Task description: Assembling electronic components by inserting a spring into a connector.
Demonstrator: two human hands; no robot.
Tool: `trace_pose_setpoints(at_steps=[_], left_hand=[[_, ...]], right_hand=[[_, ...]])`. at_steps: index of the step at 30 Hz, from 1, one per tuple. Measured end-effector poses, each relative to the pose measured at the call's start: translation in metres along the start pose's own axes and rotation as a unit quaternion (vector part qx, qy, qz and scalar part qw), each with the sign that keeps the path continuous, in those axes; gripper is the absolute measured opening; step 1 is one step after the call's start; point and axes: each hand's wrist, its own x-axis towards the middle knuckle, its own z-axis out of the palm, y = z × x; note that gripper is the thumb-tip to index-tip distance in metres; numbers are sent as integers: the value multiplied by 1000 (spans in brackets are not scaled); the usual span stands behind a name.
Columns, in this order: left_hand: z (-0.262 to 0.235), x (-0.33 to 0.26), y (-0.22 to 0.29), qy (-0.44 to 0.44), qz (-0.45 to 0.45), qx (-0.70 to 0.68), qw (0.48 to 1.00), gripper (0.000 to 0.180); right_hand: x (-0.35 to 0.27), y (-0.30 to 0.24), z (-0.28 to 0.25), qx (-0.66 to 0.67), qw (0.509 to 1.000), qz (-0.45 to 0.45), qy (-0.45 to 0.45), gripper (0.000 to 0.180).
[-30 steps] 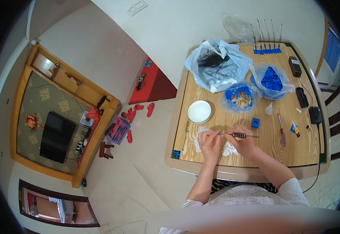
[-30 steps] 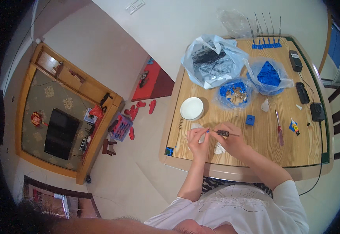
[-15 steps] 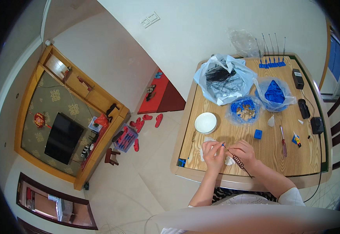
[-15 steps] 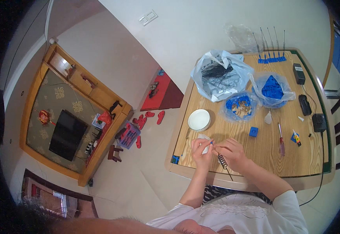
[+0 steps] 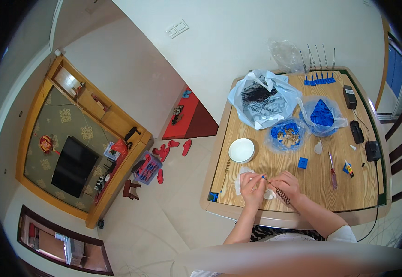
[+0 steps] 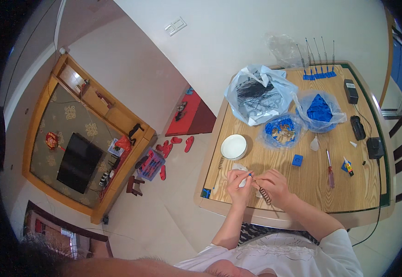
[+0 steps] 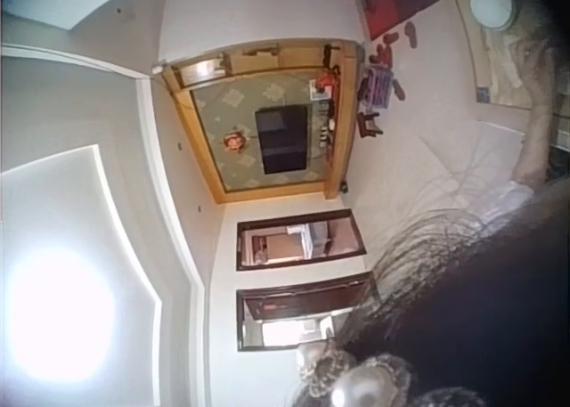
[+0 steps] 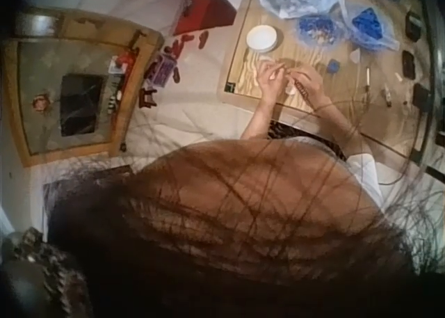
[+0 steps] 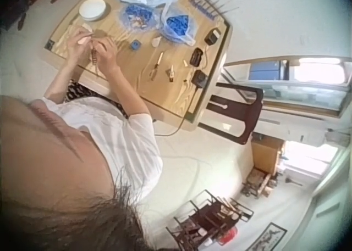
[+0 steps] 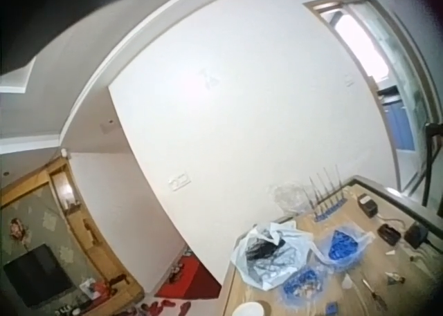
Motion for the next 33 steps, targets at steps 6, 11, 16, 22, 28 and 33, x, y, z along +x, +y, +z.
trace_pose_setpoints(at_steps=[6,11,16,22,28,33], left_hand=[[9,-13,-3,-33,-27,-4,999,14],[14,-17,-3,-43,-73,0,996,9],[15,-16,2,-67,-83,12,994,10],[16,-24,-1,-81,-99,13,992,12],[28,-40,-23,-142,-89,60,984,12],[32,-48,-37,-159,-84,79,981,12]], right_hand=[[-9,2,-1,80,970,230,25,15],[7,5,-8,-2,949,313,-21,18],[22,9,-6,38,939,340,-21,18],[20,10,0,49,945,322,-32,16],[-18,32,-3,-28,938,330,-101,13],[-52,54,-6,-69,933,334,-112,14]])
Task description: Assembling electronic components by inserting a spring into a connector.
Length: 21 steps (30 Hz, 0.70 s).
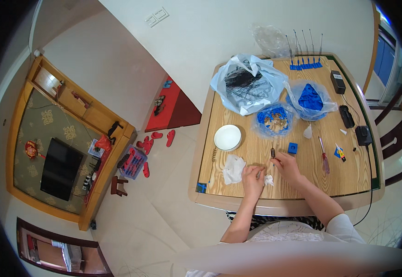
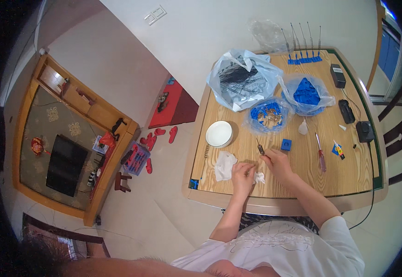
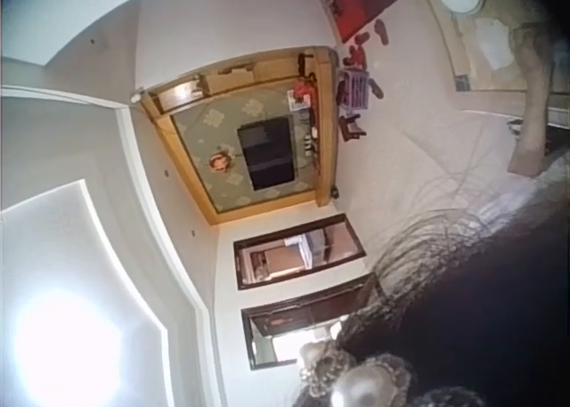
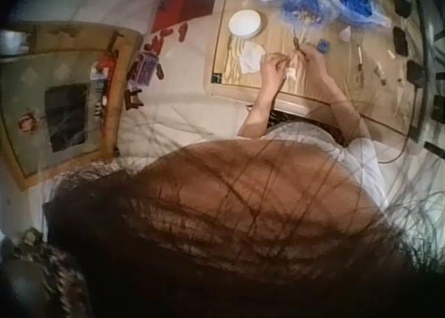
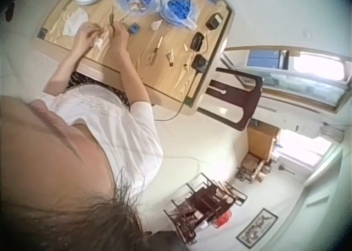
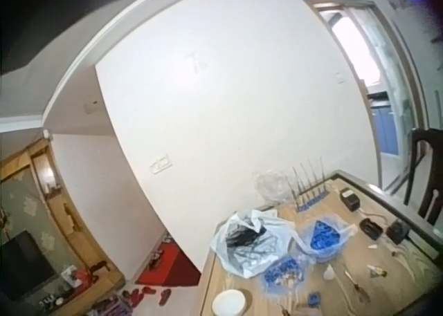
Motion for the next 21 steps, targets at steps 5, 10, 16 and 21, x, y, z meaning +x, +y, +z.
trace_pose_setpoints(at_steps=[5,10,16,21], left_hand=[[8,1,-10,-7,16,8,1000,13],[30,5,-14,-25,32,3,999,16],[32,7,-7,-37,9,-3,999,16],[32,9,-5,-22,19,-2,1000,14]], right_hand=[[-5,-1,1,7,1000,-9,2,16],[-5,8,6,6,998,-46,41,15],[-8,6,0,2,1000,-14,11,12],[-7,6,2,1,1000,-20,7,11]])
